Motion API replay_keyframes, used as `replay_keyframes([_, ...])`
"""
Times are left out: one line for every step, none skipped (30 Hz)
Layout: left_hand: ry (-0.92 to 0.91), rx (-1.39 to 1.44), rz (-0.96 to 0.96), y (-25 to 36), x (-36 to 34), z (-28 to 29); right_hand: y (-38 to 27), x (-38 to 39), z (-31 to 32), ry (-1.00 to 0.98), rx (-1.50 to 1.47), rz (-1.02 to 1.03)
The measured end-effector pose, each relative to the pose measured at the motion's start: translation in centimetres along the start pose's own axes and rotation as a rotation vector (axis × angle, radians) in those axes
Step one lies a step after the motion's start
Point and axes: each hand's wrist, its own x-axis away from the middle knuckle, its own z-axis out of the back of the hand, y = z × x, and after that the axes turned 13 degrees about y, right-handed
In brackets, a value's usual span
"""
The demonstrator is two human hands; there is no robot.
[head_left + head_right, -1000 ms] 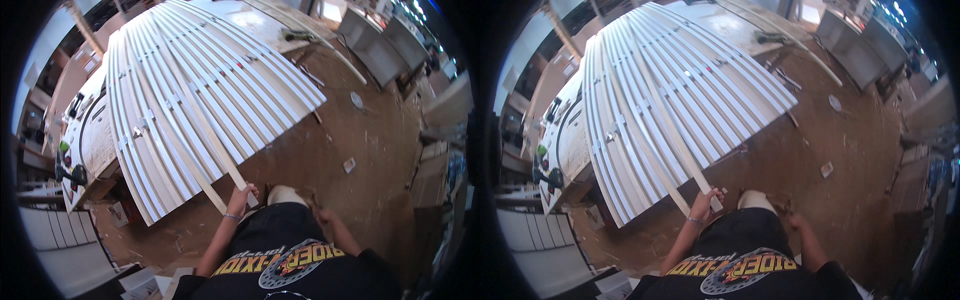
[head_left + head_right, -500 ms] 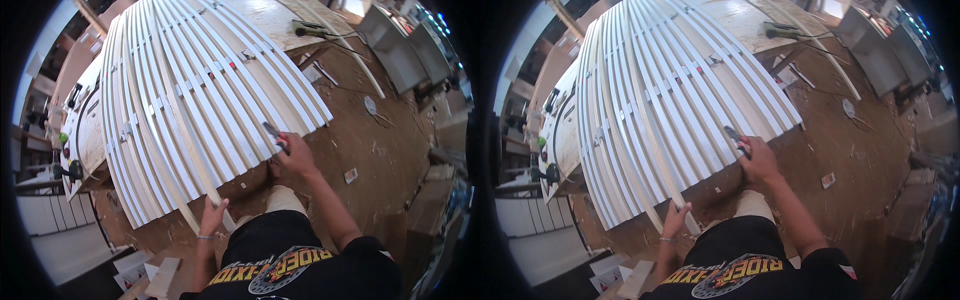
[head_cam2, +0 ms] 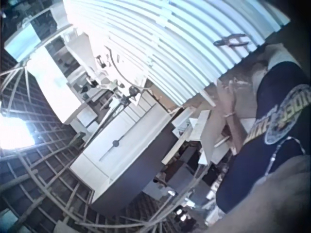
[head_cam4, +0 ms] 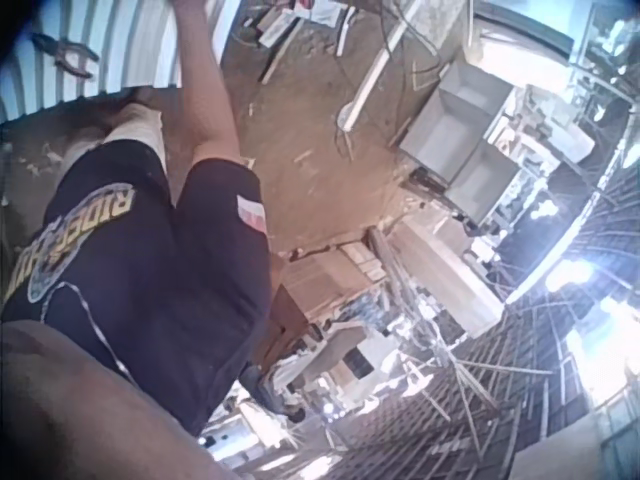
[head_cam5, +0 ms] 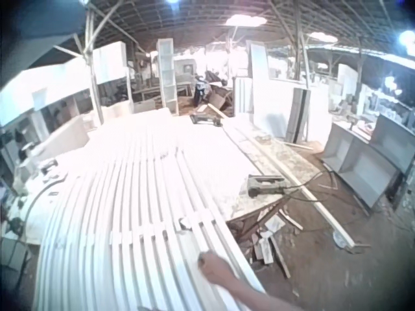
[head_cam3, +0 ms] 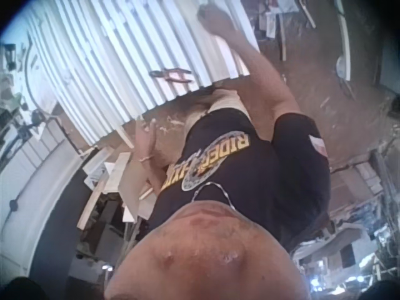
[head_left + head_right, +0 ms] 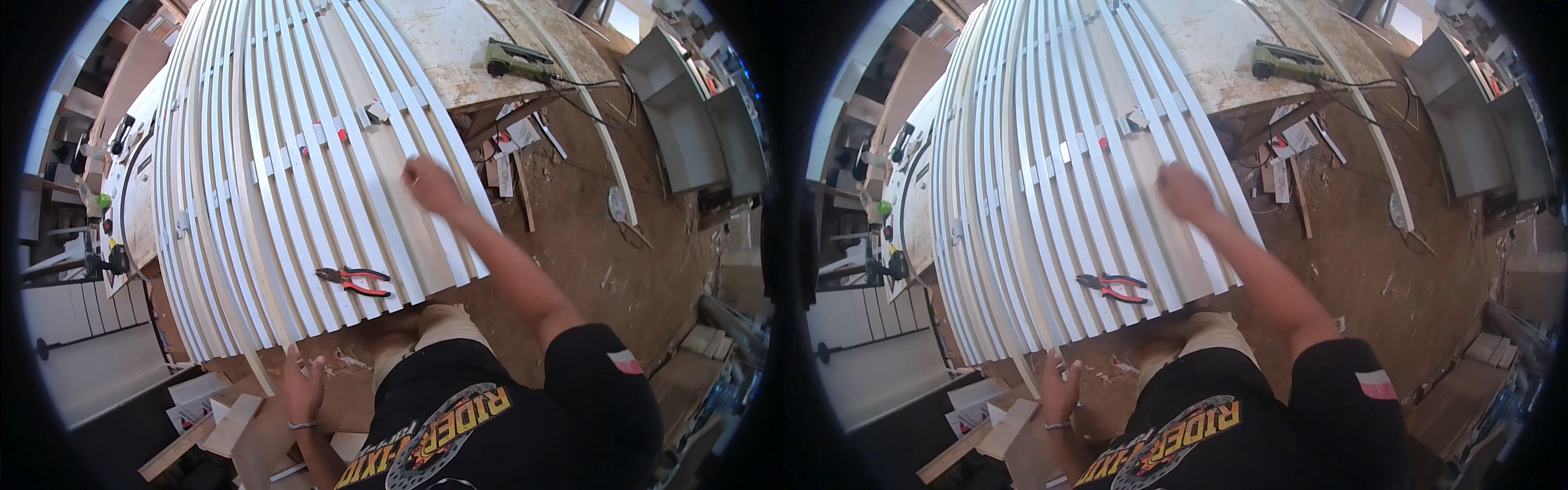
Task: The person constructs a wooden slatted panel, using a pneumatic nail gun to secure slats, applying glue with a squeeze bottle, and trimming material with hand cutters.
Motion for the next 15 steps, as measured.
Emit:
replay_keyframes([-0.033,0.008,-0.039,1.2,0.7,-0.6,2.9,-3.6,0.8,0.093,0.004,0.021])
replay_keyframes([-0.059,0.023,-0.077,2.2,1.4,-1.3,4.8,-6.8,1.5,0.168,0.064,0.014])
replay_keyframes([-0.086,0.036,-0.118,3.2,1.9,-2.0,6.8,-10.1,1.9,0.175,0.123,0.014])
replay_keyframes([-0.100,0.050,-0.098,3.8,2.6,-2.6,7.3,-12.6,2.3,0.142,0.170,-0.035])
replay_keyframes([-0.111,0.068,-0.079,4.4,3.2,-3.2,7.2,-14.8,2.2,0.072,0.222,-0.055])
replay_keyframes([-0.125,0.090,-0.056,4.7,3.9,-4.0,7.2,-16.6,1.8,0.000,0.279,-0.072])
replay_keyframes([-0.098,0.129,-0.035,4.6,4.6,-5.0,7.7,-18.0,1.8,-0.071,0.348,-0.091])
replay_keyframes([-0.071,0.168,-0.014,4.3,5.3,-6.2,8.2,-19.2,1.7,-0.134,0.347,-0.048])
replay_keyframes([-0.036,0.216,0.026,3.8,6.4,-7.7,7.9,-20.1,0.9,-0.129,0.360,-0.014])
replay_keyframes([-0.016,0.226,0.064,4.0,7.8,-8.7,7.8,-20.5,0.3,-0.122,0.365,0.008])
replay_keyframes([0.003,0.236,0.102,4.5,9.3,-9.6,7.7,-21.0,-0.2,-0.115,0.369,0.031])
replay_keyframes([0.027,0.244,0.143,4.4,10.7,-10.5,7.4,-21.6,-0.9,-0.088,0.376,0.041])
replay_keyframes([0.024,0.215,0.141,3.3,12.3,-12.2,7.3,-22.2,-1.3,-0.084,0.397,0.063])
replay_keyframes([0.019,0.187,0.138,1.7,13.7,-14.6,7.2,-23.1,-1.6,-0.078,0.418,0.085])
replay_keyframes([-0.003,0.161,0.143,1.4,15.4,-16.5,7.7,-23.3,-2.0,-0.083,0.451,0.102])
